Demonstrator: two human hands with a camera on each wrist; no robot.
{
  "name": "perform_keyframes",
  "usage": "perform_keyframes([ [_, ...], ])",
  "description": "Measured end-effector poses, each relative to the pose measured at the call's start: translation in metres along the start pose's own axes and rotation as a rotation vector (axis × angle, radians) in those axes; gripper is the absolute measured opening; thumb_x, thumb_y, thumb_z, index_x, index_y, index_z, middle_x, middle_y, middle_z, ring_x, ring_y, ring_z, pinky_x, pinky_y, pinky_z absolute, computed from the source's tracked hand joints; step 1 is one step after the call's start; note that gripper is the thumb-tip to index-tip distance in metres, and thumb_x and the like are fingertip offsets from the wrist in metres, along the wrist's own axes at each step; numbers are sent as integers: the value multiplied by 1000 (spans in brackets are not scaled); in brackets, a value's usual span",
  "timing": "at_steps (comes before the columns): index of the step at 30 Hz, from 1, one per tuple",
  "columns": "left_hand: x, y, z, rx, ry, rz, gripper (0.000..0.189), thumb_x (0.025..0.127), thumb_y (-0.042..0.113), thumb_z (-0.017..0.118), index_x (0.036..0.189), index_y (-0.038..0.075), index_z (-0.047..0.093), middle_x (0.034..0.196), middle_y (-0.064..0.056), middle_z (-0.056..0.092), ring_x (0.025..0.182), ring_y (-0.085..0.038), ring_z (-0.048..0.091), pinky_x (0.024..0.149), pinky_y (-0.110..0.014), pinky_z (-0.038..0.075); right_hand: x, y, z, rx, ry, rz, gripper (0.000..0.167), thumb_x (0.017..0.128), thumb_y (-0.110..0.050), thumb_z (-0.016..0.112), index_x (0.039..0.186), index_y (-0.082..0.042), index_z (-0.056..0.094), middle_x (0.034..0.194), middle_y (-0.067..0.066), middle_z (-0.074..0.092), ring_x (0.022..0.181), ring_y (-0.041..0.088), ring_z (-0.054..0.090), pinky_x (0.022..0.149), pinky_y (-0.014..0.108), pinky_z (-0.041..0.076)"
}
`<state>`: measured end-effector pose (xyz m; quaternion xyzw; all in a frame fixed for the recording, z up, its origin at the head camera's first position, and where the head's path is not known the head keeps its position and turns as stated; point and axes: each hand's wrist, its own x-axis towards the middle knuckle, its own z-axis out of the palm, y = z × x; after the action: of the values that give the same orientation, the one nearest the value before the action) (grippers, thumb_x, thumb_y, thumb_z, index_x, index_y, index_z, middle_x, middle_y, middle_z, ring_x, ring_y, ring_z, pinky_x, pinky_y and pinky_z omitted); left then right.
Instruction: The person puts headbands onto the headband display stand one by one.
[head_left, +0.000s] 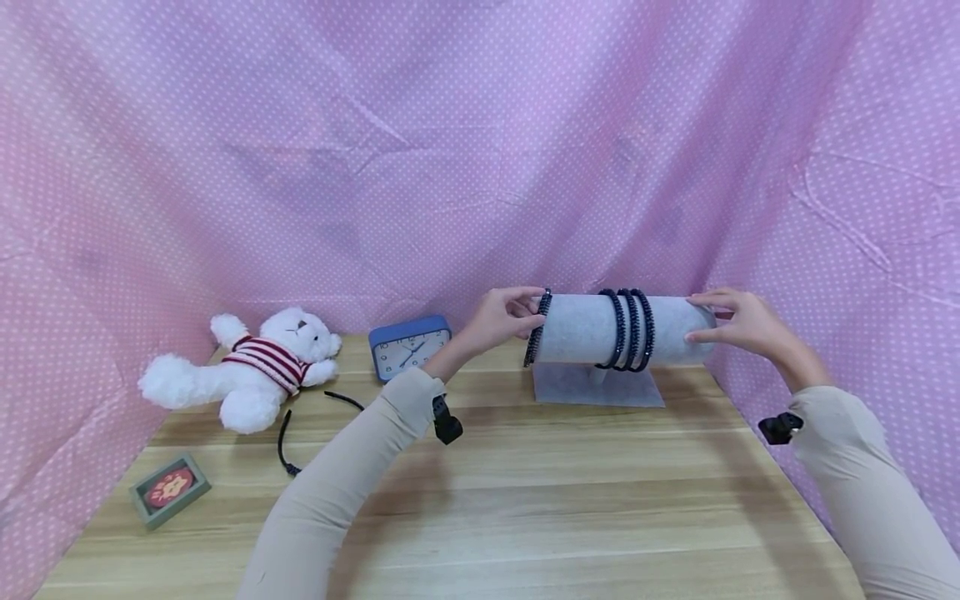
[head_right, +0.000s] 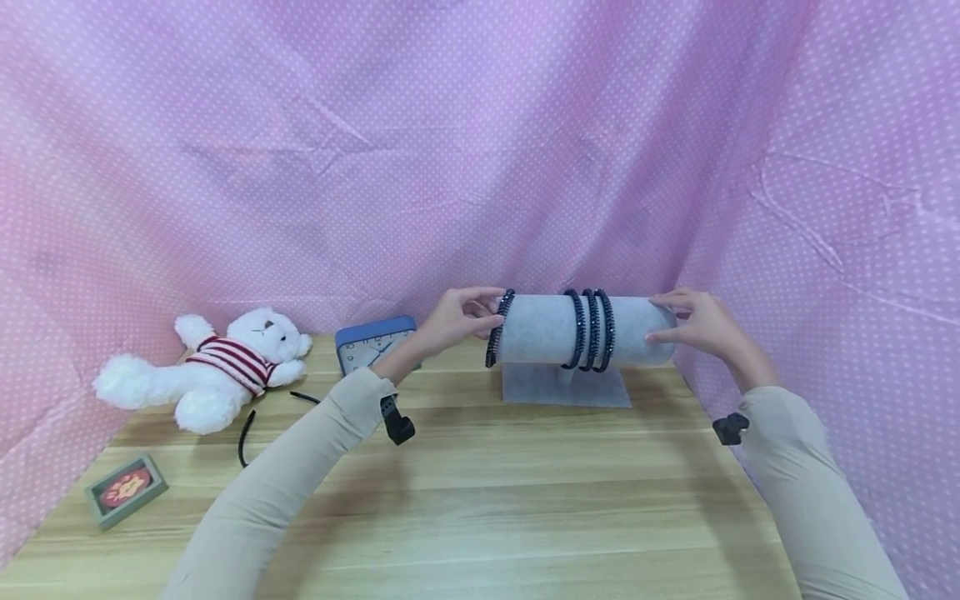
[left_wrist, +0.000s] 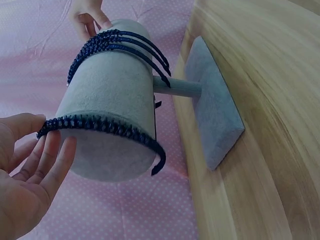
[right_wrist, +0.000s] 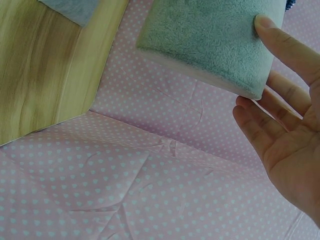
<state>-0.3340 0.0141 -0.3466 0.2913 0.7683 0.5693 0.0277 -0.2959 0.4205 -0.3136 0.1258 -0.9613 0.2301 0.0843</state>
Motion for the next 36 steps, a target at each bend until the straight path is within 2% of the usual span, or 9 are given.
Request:
perform_keyframes([
  [5,1,-1,-2,-7,-31,-16,49,94,9,73,141,7,60,107,-13,67,88,-14,68,77,-39,64,-1,-2,0,2,1,1,70,77,-22,90,135,5,62,139,34,55,122,55,57,98,58,49],
  [10,3,-1,-3,14,-41,-7,50,94,10,74,141,6,60,106,-13,67,87,-14,68,76,-38,64,-1,-2,-1,6,5,0,70,77,-22,90,135,5,62,139,34,55,121,56,57,98,58,50],
  [16,4,1,-2,140,-28,29,49,93,15,75,140,8,62,110,-12,68,96,-19,69,77,-29,62,-1,-1,-1,-4,15,-2,69,76,-24,91,134,3,64,138,33,57,120,54,59,94,47,55],
  [19,3,2,-2,220,-15,45,49,93,19,76,140,10,62,117,-10,66,104,-21,68,80,-26,60,-1,-1,-1,-3,13,0,70,76,-24,91,134,3,63,139,34,56,121,54,59,95,49,54],
  [23,5,2,-1,286,-6,66,49,93,21,77,139,11,63,127,-12,61,113,-24,67,91,-33,59,-1,-1,-1,-2,13,1,70,77,-23,91,134,4,63,139,34,56,121,54,59,96,55,51],
  [27,5,3,1,331,-5,90,49,93,23,77,138,11,63,136,-10,57,120,-24,64,94,-35,58,-1,-1,-1,-4,20,-3,69,76,-24,91,134,3,64,138,33,57,121,53,59,90,26,58],
  [31,5,4,3,334,-22,103,50,93,22,76,140,10,62,144,-8,54,128,-24,58,93,-32,59,0,0,-1,5,20,-10,69,76,-24,91,133,3,64,138,33,57,122,52,58,79,-2,44],
  [33,5,4,3,332,-30,107,50,94,21,76,140,10,62,146,-8,54,132,-25,55,95,-34,59,0,0,0,7,17,-11,69,76,-24,91,133,4,64,138,33,57,123,51,57,80,0,45],
  [36,5,3,3,331,-42,112,49,94,20,75,141,10,61,148,-8,53,136,-26,53,99,-38,58,0,-1,0,9,13,-7,69,76,-23,91,134,4,63,138,33,57,123,51,57,91,21,56],
])
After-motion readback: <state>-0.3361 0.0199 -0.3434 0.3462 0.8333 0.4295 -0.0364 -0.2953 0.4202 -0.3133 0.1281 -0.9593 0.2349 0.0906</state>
